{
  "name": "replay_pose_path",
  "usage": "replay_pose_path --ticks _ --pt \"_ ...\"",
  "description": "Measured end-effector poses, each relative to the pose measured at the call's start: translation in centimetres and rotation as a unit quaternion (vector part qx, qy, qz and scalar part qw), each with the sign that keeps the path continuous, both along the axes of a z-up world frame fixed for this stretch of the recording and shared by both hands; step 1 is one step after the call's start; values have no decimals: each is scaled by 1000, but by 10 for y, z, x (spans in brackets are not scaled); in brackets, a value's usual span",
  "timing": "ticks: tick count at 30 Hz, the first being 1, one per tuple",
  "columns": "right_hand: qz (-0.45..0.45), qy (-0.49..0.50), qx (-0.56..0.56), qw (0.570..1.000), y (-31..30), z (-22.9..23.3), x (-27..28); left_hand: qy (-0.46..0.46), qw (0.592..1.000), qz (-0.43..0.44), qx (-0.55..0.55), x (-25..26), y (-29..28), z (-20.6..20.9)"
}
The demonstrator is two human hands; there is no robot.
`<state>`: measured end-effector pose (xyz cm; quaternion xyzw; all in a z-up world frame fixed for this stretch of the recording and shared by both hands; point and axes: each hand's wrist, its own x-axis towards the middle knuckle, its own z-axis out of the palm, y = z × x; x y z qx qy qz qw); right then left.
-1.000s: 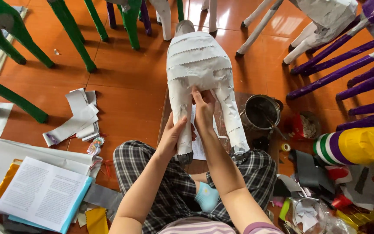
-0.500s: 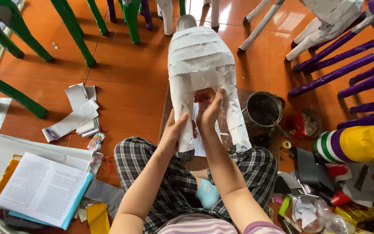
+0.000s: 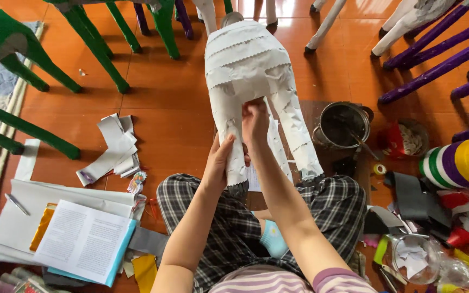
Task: Applying paper strips and cutting materials to create a paper-mache animal model
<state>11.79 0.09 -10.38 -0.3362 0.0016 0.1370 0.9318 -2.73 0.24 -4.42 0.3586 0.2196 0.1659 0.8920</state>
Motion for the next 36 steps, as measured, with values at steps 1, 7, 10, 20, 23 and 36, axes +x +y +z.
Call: replay_pose_path --ticks 1,7,10,20,23,36 --pt "-2 0 0 1000 -3 -3 0 0 1000 -2 0 0 -1 1" --pt "80 27 -73 994 -15 23 8 15 1000 -16 4 -3 -11 3" --pt "148 34 -143 978 -26 46 3 10 1000 -26 12 -3 -10 1" --pt "303 104 -129 939 -122 86 -126 265 935 43 232 26 59 -180" --pt "353 57 -109 927 -133 75 -126 327 920 -34 215 42 36 -151" --pt "415 -296 -391 766 -183 103 -137 108 965 -28 238 23 63 -258"
